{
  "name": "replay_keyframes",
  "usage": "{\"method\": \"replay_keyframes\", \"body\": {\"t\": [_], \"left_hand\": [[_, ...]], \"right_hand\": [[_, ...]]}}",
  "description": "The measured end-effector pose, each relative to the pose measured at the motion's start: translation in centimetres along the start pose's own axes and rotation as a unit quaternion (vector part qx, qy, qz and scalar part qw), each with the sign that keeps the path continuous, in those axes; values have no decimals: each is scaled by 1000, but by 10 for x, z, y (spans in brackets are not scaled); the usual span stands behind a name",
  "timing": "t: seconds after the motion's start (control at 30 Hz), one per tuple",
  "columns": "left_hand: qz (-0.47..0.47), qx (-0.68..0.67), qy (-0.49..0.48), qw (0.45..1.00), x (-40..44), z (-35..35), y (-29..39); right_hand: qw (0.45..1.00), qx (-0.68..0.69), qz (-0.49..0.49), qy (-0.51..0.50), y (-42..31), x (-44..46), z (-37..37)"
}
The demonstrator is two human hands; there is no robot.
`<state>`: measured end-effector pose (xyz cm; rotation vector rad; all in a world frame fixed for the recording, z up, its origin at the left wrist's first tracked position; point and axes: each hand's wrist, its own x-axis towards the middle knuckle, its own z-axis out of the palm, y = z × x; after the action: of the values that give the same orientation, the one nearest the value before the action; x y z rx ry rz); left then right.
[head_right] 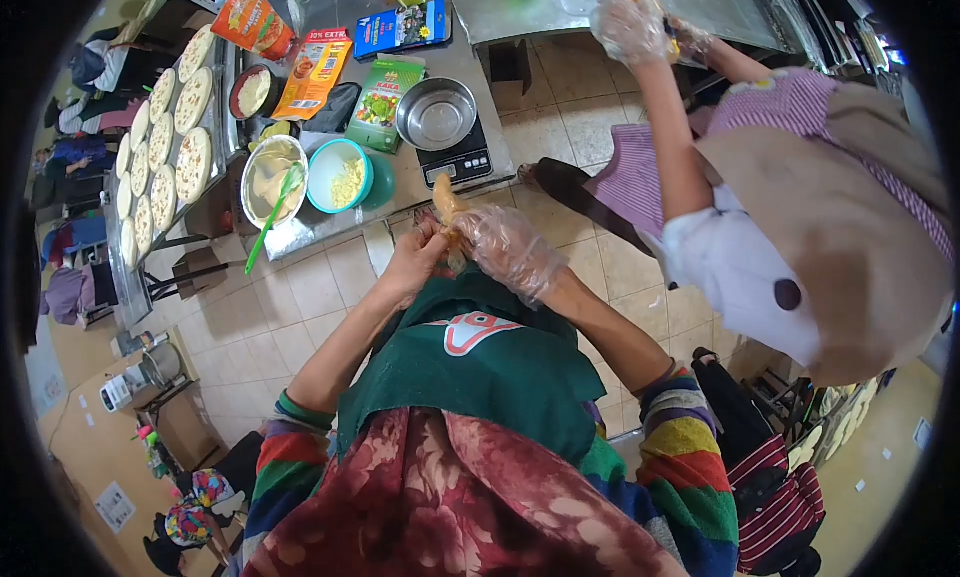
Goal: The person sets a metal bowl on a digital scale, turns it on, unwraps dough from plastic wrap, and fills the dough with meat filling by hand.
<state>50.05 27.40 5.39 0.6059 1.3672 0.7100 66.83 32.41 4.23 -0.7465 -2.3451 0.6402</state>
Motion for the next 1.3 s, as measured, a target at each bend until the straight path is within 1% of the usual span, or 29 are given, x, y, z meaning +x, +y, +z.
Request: {"method": "replay_keyframes", "body": {"t": [0.03, 0.13, 0.23, 0.37, 0.43, 0.53, 0.67, 0.77, 0.83, 0.87, 0.93, 0.97, 1.07, 1.17, 1.27, 1.3], "left_hand": [[7, 7, 4, 1000, -1, -1, -1], [10, 15, 12, 1000, -3, 0, -4], [27, 22, 23, 999, 2, 0, -22], [50, 46, 38, 997, 5, -1, -33], [42, 96, 38, 994, 7, -8, -35], [35, 182, 43, 982, 5, -15, -26], [56, 327, 55, 942, 1, -22, -12], [-21, 261, 11, 965, 3, -26, -12], [-68, 120, -8, 990, 1, -26, -14], [-91, 49, -19, 994, 0, -26, -16], [-112, -87, -44, 989, 9, -34, -37], [-122, -154, -56, 979, 13, -38, -47], [-124, -128, 5, 984, 5, -30, -42], [-34, 1, 54, 998, 13, -34, -53], [35, 71, 99, 992, 22, -36, -68], [42, 101, 113, 988, 24, -37, -69]], "right_hand": [[1000, 4, -13, 1, 2, 1, 2], [999, -5, -30, -40, 1, 5, 2], [997, 12, -4, -81, -2, 4, 4], [997, 30, -23, -70, -1, 2, 12], [997, 44, -38, -59, 2, 3, 19], [995, 43, -51, -68, 3, 5, 22], [993, 36, -90, -63, 4, 7, 25], [993, 25, -86, -77, 3, 5, 30], [992, 36, -78, -90, 2, 3, 32], [994, 69, -53, -65, 3, 0, 36], [991, 133, -3, -13, 5, -6, 43], [989, 141, 37, -33, 3, -8, 43], [986, 143, 45, -68, 1, -1, 41], [988, 93, 49, -112, -3, 4, 38], [981, 51, 62, -176, 5, 5, 51], [984, 57, 43, -161, 8, 6, 54]]}}
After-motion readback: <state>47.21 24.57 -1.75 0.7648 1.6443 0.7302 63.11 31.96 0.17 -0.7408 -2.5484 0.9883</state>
